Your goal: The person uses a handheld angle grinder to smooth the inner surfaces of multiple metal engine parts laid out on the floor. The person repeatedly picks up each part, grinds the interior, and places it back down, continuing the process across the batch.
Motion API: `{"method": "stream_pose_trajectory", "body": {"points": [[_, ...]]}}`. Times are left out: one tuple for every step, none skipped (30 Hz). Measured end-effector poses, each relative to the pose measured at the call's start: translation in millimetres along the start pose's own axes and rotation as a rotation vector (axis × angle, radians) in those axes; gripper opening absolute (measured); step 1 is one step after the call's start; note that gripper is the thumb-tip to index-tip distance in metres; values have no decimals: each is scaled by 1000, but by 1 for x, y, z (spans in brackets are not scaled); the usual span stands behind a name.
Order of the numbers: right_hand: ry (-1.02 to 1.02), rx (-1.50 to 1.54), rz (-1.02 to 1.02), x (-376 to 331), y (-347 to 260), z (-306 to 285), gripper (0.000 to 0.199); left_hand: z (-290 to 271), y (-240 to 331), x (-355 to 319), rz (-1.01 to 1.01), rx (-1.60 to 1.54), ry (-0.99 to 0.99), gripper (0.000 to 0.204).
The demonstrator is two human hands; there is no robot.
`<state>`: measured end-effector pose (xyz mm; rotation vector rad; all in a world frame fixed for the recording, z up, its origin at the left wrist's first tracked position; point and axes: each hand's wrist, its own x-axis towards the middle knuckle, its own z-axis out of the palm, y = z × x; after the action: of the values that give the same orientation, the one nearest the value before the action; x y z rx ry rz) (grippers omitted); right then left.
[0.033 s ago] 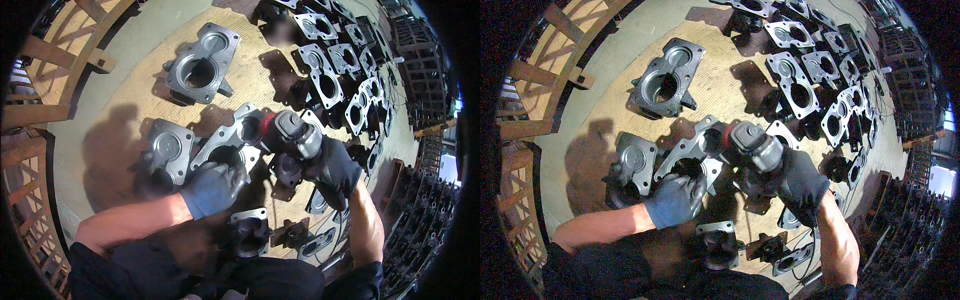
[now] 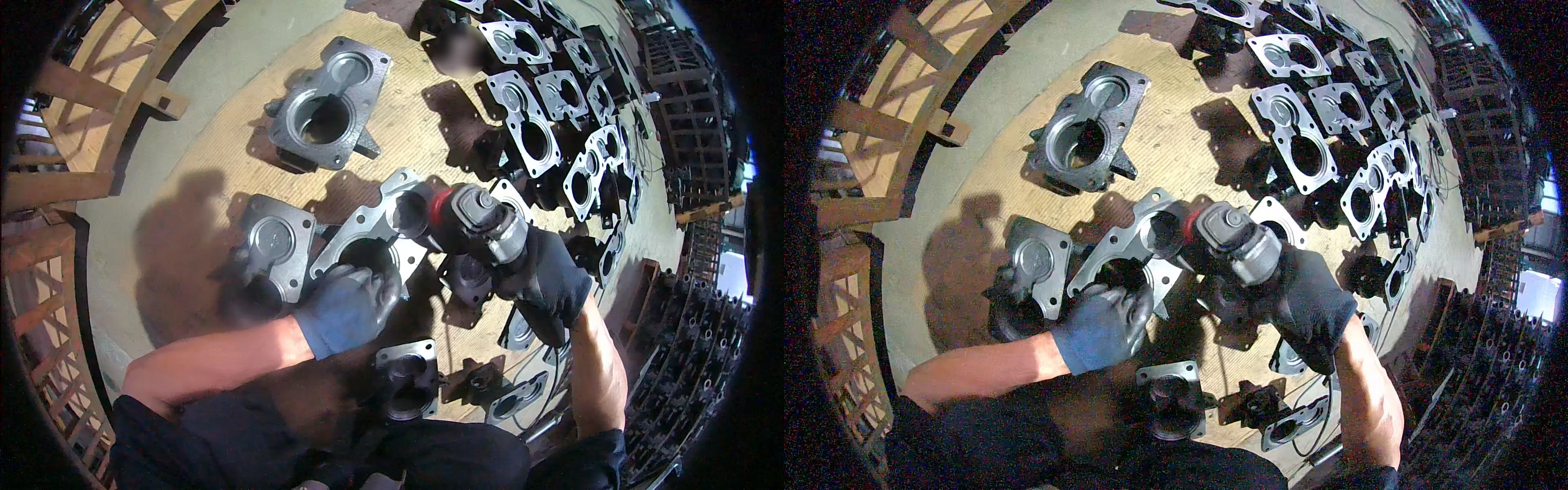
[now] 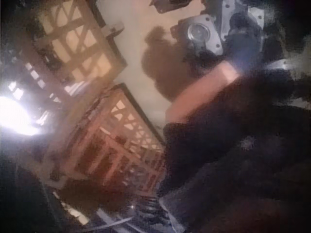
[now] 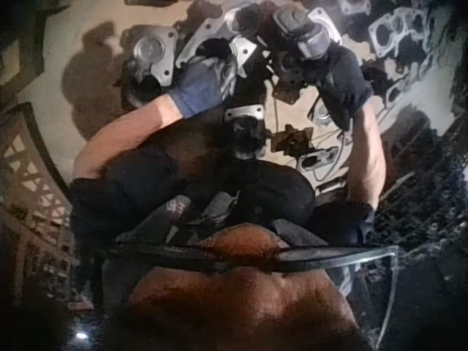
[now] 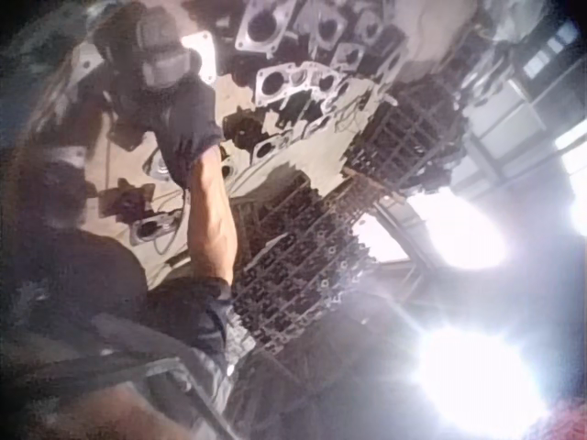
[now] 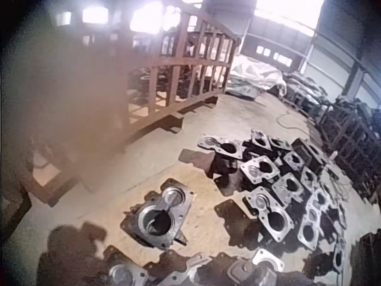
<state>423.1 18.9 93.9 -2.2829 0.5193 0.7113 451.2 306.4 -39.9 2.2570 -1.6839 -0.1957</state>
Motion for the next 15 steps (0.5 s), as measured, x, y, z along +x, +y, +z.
{"method": "stream_pose_trajectory", "body": {"points": [[-17,-47,42,-1,1,-1,54,-1,-1,0,16,17,11,39],[-1,48,15,0,0,-1,54,-1,-1,0,10,13,-2,40],[15,145,-13,1,-2,0,54,-2,0,1,4,9,-15,42],[32,241,-41,2,-6,2,54,-2,0,0,-1,5,-29,44],[17,277,-65,7,-12,1,54,-1,0,1,13,16,-39,45],[0,314,-88,12,-18,1,54,-1,-1,0,27,27,-49,46],[-11,314,-122,16,-20,1,55,-2,-2,0,28,27,-53,46],[-21,317,-155,19,-21,2,55,-3,-2,0,32,28,-60,47],[-28,322,-188,22,-22,3,55,-4,-3,0,30,15,-62,46],[-31,263,-195,25,-21,4,55,-5,-3,0,22,0,-62,46],[-37,176,-129,24,-23,2,57,-2,-4,-2,39,-13,-28,49],[-48,89,-65,23,-26,0,59,2,-6,-4,56,-27,6,51],[-26,65,-73,21,-21,1,60,2,-6,-6,62,-31,22,52],[-4,42,-79,18,-11,4,61,4,-7,-7,70,-38,38,53],[17,18,-86,15,-4,4,61,4,-7,-6,68,-36,36,52]]}}
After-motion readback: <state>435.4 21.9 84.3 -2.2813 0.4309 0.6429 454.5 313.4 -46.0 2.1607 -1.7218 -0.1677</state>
